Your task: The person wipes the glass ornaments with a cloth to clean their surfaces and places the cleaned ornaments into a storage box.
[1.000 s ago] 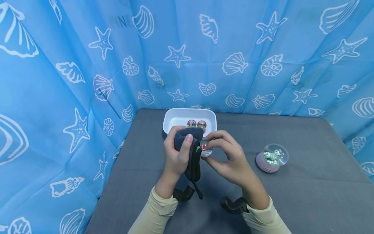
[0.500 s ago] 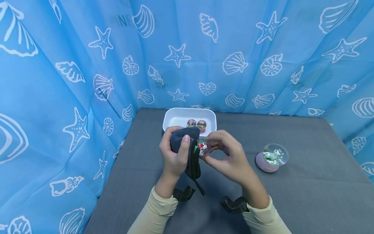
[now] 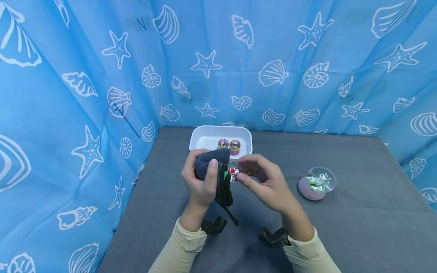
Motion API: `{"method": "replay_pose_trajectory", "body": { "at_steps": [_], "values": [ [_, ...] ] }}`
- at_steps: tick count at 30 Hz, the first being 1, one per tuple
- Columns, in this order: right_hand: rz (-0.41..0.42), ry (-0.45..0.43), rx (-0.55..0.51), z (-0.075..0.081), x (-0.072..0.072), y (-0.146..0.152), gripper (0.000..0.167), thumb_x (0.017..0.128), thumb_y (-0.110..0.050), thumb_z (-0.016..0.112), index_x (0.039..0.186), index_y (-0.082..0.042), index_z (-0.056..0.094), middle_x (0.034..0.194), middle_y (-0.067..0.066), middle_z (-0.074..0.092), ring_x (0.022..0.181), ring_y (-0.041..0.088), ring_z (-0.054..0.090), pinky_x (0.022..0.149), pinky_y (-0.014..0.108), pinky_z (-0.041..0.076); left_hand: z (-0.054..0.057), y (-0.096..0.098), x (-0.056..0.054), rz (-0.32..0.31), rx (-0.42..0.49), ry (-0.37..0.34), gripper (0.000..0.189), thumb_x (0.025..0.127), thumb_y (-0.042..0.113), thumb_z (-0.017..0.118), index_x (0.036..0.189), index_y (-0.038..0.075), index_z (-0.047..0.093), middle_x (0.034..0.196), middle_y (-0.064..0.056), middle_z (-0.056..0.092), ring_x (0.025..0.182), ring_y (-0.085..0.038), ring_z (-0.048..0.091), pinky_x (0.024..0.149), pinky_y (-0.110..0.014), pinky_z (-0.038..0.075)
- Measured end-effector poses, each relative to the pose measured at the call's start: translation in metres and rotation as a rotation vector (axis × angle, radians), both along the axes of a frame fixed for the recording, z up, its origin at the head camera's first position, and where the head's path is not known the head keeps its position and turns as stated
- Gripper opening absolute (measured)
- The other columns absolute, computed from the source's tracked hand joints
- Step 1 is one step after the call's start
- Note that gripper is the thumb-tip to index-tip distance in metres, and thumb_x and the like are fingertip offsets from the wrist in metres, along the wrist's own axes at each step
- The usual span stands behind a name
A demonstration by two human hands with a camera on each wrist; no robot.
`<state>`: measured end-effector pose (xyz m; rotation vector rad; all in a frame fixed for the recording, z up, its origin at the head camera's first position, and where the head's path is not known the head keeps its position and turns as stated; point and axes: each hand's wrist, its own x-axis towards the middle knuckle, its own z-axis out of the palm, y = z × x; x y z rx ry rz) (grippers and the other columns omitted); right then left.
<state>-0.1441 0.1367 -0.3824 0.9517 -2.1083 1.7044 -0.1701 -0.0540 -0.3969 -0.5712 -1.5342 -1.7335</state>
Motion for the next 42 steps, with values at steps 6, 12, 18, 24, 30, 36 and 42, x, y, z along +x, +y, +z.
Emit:
{"method": "replay_pose_trajectory", "body": {
  "at_steps": [6, 12, 18, 24, 30, 36, 42],
  "values": [
    [-0.047, -0.057, 0.078, -0.0012, 0.0014, 0.0004, 0.037, 0.096, 0.005, 0.07, 0.131, -0.004, 0.067, 0.109, 0.008, 0.075, 0.096, 0.012, 0.072, 0.081, 0.028, 0.062, 0.0017, -0.0004, 0.0011, 0.015, 0.011, 0.007, 0.028, 0.092, 0.019, 0.065, 0.102, -0.007, 0.066, 0.089, -0.021, 0.067, 0.077, -0.021, 0.064, 0.068, -0.031, 0.056],
    [-0.041, -0.047, 0.074, -0.0006, 0.0021, 0.0014, 0.036, 0.093, 0.007, 0.073, 0.128, -0.002, 0.07, 0.104, 0.008, 0.076, 0.093, 0.012, 0.071, 0.078, 0.027, 0.062, 0.0021, -0.0008, 0.0012, -0.001, 0.002, -0.007, 0.028, 0.092, 0.02, 0.065, 0.102, -0.007, 0.066, 0.09, -0.021, 0.067, 0.077, -0.021, 0.065, 0.068, -0.031, 0.057],
    [-0.068, 0.011, 0.1, -0.0002, 0.0023, 0.0015, 0.045, 0.086, 0.009, 0.079, 0.129, -0.003, 0.071, 0.102, 0.008, 0.078, 0.087, 0.011, 0.072, 0.077, 0.026, 0.062, 0.0017, -0.0016, 0.0, -0.014, -0.002, -0.016, 0.032, 0.092, 0.023, 0.065, 0.104, -0.007, 0.065, 0.09, -0.021, 0.066, 0.077, -0.022, 0.064, 0.068, -0.031, 0.057],
    [-0.063, 0.133, 0.076, -0.0001, 0.0007, 0.0007, 0.054, 0.078, 0.009, 0.086, 0.129, -0.002, 0.071, 0.112, 0.011, 0.077, 0.086, 0.014, 0.071, 0.075, 0.024, 0.059, 0.0006, -0.0032, -0.0024, -0.013, -0.011, -0.032, 0.034, 0.093, 0.025, 0.064, 0.104, -0.008, 0.064, 0.092, -0.021, 0.067, 0.08, -0.023, 0.064, 0.07, -0.031, 0.058],
    [-0.027, 0.26, 0.021, 0.0005, -0.0013, -0.0006, 0.04, 0.089, -0.009, 0.086, 0.126, -0.002, 0.073, 0.125, 0.018, 0.071, 0.1, 0.019, 0.064, 0.08, 0.027, 0.053, -0.0004, -0.0029, -0.0038, -0.04, -0.032, -0.058, 0.036, 0.095, 0.028, 0.064, 0.105, -0.006, 0.064, 0.092, -0.021, 0.068, 0.08, -0.024, 0.066, 0.07, -0.032, 0.059],
    [-0.044, 0.297, 0.01, 0.0016, 0.0007, -0.0015, 0.038, 0.077, 0.012, 0.082, 0.112, -0.003, 0.075, 0.122, 0.019, 0.07, 0.114, 0.02, 0.068, 0.098, 0.022, 0.054, -0.001, -0.0011, -0.0021, -0.063, -0.052, -0.091, 0.036, 0.094, 0.029, 0.066, 0.106, -0.005, 0.065, 0.095, -0.02, 0.068, 0.082, -0.025, 0.066, 0.07, -0.033, 0.06],
    [-0.041, 0.295, 0.026, 0.0005, 0.0003, -0.0054, 0.044, 0.076, 0.014, 0.079, 0.116, -0.002, 0.072, 0.124, 0.018, 0.067, 0.11, 0.02, 0.064, 0.093, 0.024, 0.054, -0.0022, -0.0018, -0.0021, -0.051, -0.041, -0.073, 0.036, 0.093, 0.029, 0.067, 0.103, -0.005, 0.065, 0.091, -0.019, 0.067, 0.079, -0.023, 0.065, 0.068, -0.032, 0.059]
  ]
}}
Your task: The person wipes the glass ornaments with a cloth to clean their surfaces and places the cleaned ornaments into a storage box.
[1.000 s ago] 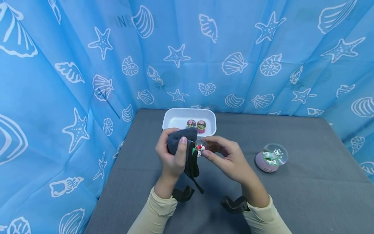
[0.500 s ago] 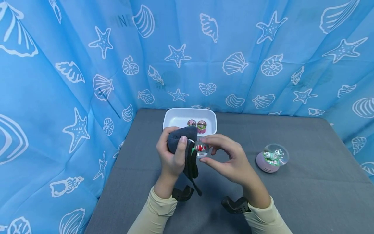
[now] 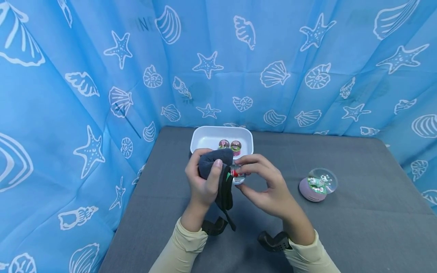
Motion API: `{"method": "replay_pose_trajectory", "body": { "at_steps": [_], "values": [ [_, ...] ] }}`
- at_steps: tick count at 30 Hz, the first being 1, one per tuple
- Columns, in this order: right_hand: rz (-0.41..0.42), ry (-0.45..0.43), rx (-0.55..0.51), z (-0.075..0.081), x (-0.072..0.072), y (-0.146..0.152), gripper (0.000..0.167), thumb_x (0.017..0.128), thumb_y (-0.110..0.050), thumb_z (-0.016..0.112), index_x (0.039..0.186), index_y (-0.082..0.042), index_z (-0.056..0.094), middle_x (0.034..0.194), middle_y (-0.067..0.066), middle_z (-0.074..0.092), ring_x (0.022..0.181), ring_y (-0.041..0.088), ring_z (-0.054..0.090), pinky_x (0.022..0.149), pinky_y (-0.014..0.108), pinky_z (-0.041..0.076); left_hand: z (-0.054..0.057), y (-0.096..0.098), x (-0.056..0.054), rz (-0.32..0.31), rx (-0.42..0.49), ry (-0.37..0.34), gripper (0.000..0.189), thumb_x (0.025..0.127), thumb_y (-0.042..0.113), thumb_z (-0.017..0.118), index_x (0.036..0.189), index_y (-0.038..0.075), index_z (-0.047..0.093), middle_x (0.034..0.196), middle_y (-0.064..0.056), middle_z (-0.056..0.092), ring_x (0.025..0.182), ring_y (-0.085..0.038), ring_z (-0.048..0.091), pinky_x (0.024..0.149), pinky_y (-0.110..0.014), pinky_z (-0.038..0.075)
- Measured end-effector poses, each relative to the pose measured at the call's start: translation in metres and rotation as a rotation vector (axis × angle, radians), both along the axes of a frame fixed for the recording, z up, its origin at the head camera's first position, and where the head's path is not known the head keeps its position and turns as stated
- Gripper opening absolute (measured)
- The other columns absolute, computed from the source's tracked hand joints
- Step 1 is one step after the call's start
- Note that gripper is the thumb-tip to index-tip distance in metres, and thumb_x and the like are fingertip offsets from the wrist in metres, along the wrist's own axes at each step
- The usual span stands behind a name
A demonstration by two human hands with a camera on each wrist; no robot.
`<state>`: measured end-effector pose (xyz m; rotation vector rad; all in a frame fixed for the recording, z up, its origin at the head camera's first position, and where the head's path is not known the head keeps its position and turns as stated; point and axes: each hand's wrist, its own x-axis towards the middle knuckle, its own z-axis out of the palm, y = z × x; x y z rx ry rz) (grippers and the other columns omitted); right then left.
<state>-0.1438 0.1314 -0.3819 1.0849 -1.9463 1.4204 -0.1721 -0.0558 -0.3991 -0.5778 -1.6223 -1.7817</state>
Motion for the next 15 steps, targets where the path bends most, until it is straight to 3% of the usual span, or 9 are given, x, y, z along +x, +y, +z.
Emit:
{"method": "replay_pose_trajectory", "body": {
  "at_steps": [6, 15],
  "values": [
    [-0.016, -0.062, 0.006, -0.0013, 0.0, -0.0027, 0.057, 0.077, 0.012, 0.08, 0.13, 0.001, 0.065, 0.125, 0.016, 0.065, 0.105, 0.019, 0.061, 0.086, 0.025, 0.054, 0.0022, -0.0008, 0.0012, 0.04, 0.047, 0.049, 0.037, 0.091, 0.029, 0.069, 0.099, -0.006, 0.064, 0.085, -0.019, 0.066, 0.075, -0.022, 0.064, 0.067, -0.031, 0.056],
    [-0.062, -0.202, 0.087, 0.0006, 0.0037, -0.0009, 0.061, 0.08, 0.007, 0.083, 0.136, -0.006, 0.064, 0.118, 0.008, 0.068, 0.092, 0.014, 0.065, 0.083, 0.025, 0.059, 0.0026, 0.0002, 0.001, 0.041, 0.052, 0.047, 0.039, 0.092, 0.031, 0.069, 0.1, -0.007, 0.064, 0.086, -0.019, 0.066, 0.075, -0.022, 0.064, 0.067, -0.031, 0.057]
  ]
}}
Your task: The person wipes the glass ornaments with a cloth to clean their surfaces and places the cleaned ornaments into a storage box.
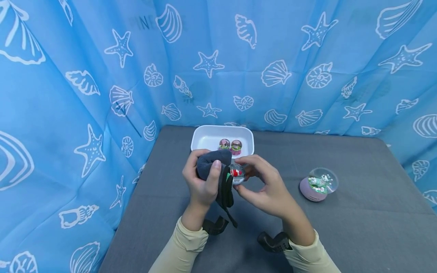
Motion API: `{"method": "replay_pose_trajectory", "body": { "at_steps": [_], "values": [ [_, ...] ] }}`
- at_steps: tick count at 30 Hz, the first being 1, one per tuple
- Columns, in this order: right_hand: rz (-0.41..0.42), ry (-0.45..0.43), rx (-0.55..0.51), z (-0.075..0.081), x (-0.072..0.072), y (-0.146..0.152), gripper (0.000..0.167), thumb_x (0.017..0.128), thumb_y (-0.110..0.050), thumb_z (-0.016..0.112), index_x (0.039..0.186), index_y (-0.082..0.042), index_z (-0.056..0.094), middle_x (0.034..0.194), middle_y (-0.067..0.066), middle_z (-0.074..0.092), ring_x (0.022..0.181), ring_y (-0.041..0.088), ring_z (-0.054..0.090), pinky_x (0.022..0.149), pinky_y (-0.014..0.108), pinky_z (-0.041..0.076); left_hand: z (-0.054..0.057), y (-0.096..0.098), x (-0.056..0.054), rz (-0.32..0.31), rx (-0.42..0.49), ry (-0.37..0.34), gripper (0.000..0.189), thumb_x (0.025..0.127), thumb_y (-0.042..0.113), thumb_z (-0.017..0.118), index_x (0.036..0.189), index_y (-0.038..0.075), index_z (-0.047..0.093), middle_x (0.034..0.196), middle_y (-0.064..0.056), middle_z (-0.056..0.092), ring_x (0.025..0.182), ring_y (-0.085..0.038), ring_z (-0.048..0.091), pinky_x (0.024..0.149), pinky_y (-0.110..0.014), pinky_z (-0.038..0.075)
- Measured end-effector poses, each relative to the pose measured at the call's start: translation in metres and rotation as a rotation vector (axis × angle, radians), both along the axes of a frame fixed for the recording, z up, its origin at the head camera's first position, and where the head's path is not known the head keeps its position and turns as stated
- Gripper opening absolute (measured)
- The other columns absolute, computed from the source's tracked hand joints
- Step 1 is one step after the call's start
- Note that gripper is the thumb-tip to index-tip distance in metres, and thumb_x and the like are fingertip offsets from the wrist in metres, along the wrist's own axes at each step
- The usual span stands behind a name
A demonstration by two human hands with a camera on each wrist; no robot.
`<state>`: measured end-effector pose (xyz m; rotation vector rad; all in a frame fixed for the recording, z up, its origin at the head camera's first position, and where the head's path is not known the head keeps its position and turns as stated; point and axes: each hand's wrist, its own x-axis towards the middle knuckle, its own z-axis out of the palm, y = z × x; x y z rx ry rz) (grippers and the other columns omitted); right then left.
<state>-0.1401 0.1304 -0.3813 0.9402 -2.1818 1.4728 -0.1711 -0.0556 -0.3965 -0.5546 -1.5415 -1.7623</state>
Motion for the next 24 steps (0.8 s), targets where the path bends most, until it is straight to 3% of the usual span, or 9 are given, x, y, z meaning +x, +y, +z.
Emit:
{"method": "replay_pose_trajectory", "body": {
  "at_steps": [8, 17, 24],
  "values": [
    [0.002, -0.071, -0.005, 0.0016, 0.0019, 0.0044, 0.055, 0.085, 0.004, 0.079, 0.137, -0.007, 0.064, 0.123, 0.009, 0.07, 0.094, 0.015, 0.068, 0.078, 0.03, 0.062, -0.0019, 0.0021, 0.0008, 0.009, 0.002, -0.011, 0.037, 0.091, 0.029, 0.07, 0.1, -0.007, 0.064, 0.085, -0.019, 0.065, 0.075, -0.021, 0.064, 0.066, -0.031, 0.057],
    [0.007, -0.181, 0.014, 0.0008, 0.002, 0.007, 0.035, 0.099, 0.0, 0.067, 0.132, -0.011, 0.066, 0.097, 0.001, 0.074, 0.083, 0.013, 0.071, 0.076, 0.03, 0.062, -0.002, 0.0022, 0.0006, 0.015, 0.004, 0.01, 0.035, 0.091, 0.027, 0.069, 0.099, -0.006, 0.065, 0.084, -0.019, 0.065, 0.073, -0.02, 0.063, 0.065, -0.031, 0.056],
    [0.012, -0.174, 0.014, 0.0027, 0.0022, 0.0072, 0.037, 0.097, 0.0, 0.072, 0.132, -0.01, 0.067, 0.105, 0.003, 0.076, 0.092, 0.013, 0.073, 0.079, 0.029, 0.062, -0.0004, 0.0023, 0.0009, 0.015, 0.002, 0.013, 0.033, 0.09, 0.025, 0.068, 0.098, -0.006, 0.065, 0.083, -0.019, 0.065, 0.073, -0.019, 0.063, 0.065, -0.03, 0.056]
  ]
}}
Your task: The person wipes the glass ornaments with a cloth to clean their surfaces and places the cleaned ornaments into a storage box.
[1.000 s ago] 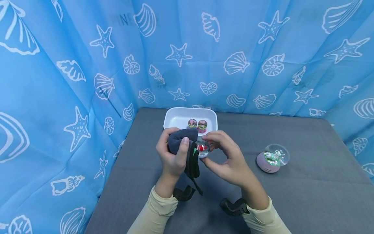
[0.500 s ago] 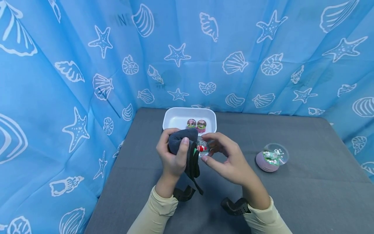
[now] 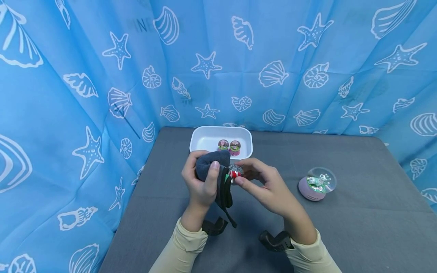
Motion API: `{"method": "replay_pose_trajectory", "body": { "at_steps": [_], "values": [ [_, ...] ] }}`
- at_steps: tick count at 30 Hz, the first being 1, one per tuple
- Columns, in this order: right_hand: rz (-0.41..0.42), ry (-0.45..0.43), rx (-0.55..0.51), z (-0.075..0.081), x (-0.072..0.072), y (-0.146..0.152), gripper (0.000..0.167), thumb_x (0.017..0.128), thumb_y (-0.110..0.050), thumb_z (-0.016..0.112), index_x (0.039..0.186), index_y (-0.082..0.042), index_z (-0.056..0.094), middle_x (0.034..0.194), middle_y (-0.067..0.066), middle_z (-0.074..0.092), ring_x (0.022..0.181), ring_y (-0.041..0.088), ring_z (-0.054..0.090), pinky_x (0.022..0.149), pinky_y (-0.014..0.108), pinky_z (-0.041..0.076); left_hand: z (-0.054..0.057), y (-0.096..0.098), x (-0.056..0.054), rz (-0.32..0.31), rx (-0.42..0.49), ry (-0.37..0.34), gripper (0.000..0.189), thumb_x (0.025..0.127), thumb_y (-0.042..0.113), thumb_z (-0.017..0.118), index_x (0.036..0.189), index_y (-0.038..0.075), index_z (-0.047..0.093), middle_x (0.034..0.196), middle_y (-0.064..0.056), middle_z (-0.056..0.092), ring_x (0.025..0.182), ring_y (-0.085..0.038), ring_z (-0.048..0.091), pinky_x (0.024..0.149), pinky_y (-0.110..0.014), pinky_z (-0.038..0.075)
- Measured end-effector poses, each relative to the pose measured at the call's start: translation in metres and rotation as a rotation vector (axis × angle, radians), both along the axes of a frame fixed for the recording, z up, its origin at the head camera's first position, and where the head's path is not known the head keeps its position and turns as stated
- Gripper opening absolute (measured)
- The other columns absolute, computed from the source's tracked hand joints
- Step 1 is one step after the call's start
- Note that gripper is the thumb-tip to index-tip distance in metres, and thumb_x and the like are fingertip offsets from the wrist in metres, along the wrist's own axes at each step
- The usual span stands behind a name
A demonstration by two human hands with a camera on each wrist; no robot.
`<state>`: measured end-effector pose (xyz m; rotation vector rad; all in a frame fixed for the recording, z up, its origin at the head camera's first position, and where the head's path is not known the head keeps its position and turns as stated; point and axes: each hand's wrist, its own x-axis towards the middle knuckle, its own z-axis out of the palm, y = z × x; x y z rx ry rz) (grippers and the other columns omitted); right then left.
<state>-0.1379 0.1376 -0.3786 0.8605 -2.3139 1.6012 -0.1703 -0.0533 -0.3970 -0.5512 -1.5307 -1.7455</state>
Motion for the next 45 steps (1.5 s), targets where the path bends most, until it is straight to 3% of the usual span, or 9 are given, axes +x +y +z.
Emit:
{"method": "replay_pose_trajectory", "body": {
  "at_steps": [14, 22, 27, 32, 38, 45],
  "values": [
    [-0.016, 0.194, -0.043, -0.0009, 0.001, -0.0005, 0.053, 0.078, 0.007, 0.087, 0.128, -0.006, 0.072, 0.109, 0.007, 0.076, 0.092, 0.011, 0.068, 0.081, 0.024, 0.058, 0.0019, -0.0009, -0.002, -0.012, 0.03, 0.02, 0.033, 0.089, 0.024, 0.066, 0.098, -0.007, 0.065, 0.081, -0.019, 0.062, 0.07, -0.019, 0.06, 0.063, -0.032, 0.054],
    [0.024, 0.369, -0.1, 0.0, -0.0017, -0.0038, 0.037, 0.092, -0.018, 0.084, 0.124, -0.003, 0.074, 0.122, 0.015, 0.074, 0.105, 0.016, 0.067, 0.086, 0.024, 0.056, 0.0028, -0.0023, -0.0028, -0.013, 0.016, 0.015, 0.035, 0.091, 0.027, 0.066, 0.099, -0.007, 0.064, 0.082, -0.019, 0.062, 0.072, -0.02, 0.06, 0.065, -0.032, 0.053],
    [0.0, 0.425, -0.115, 0.0009, -0.0001, -0.0062, 0.031, 0.095, -0.02, 0.081, 0.12, -0.003, 0.077, 0.124, 0.017, 0.074, 0.116, 0.019, 0.067, 0.099, 0.022, 0.055, 0.0019, -0.003, -0.0038, -0.019, 0.01, 0.004, 0.036, 0.092, 0.027, 0.066, 0.1, -0.008, 0.064, 0.083, -0.019, 0.063, 0.074, -0.02, 0.06, 0.066, -0.032, 0.053],
    [0.017, 0.425, -0.126, -0.0003, -0.0005, -0.0085, 0.032, 0.095, -0.018, 0.08, 0.122, -0.002, 0.074, 0.126, 0.02, 0.071, 0.115, 0.018, 0.067, 0.095, 0.021, 0.056, 0.0013, -0.0035, -0.0034, -0.02, 0.031, -0.003, 0.034, 0.091, 0.023, 0.065, 0.1, -0.009, 0.064, 0.083, -0.02, 0.063, 0.074, -0.019, 0.061, 0.066, -0.031, 0.053],
    [0.044, 0.349, -0.175, -0.002, -0.0023, -0.009, 0.047, 0.088, -0.008, 0.086, 0.13, 0.005, 0.069, 0.13, 0.023, 0.067, 0.114, 0.019, 0.067, 0.09, 0.023, 0.058, 0.0012, -0.0042, -0.0024, 0.009, 0.065, 0.012, 0.03, 0.088, 0.019, 0.065, 0.099, -0.009, 0.064, 0.082, -0.021, 0.062, 0.073, -0.018, 0.061, 0.066, -0.031, 0.054],
    [0.105, 0.331, -0.222, -0.0006, -0.0037, -0.0084, 0.043, 0.093, -0.02, 0.082, 0.125, 0.006, 0.071, 0.124, 0.022, 0.069, 0.112, 0.018, 0.068, 0.091, 0.024, 0.059, 0.003, -0.005, -0.0008, 0.01, 0.12, 0.024, 0.028, 0.087, 0.015, 0.061, 0.097, -0.011, 0.063, 0.08, -0.018, 0.062, 0.071, -0.016, 0.061, 0.066, -0.03, 0.055]
  ]
}}
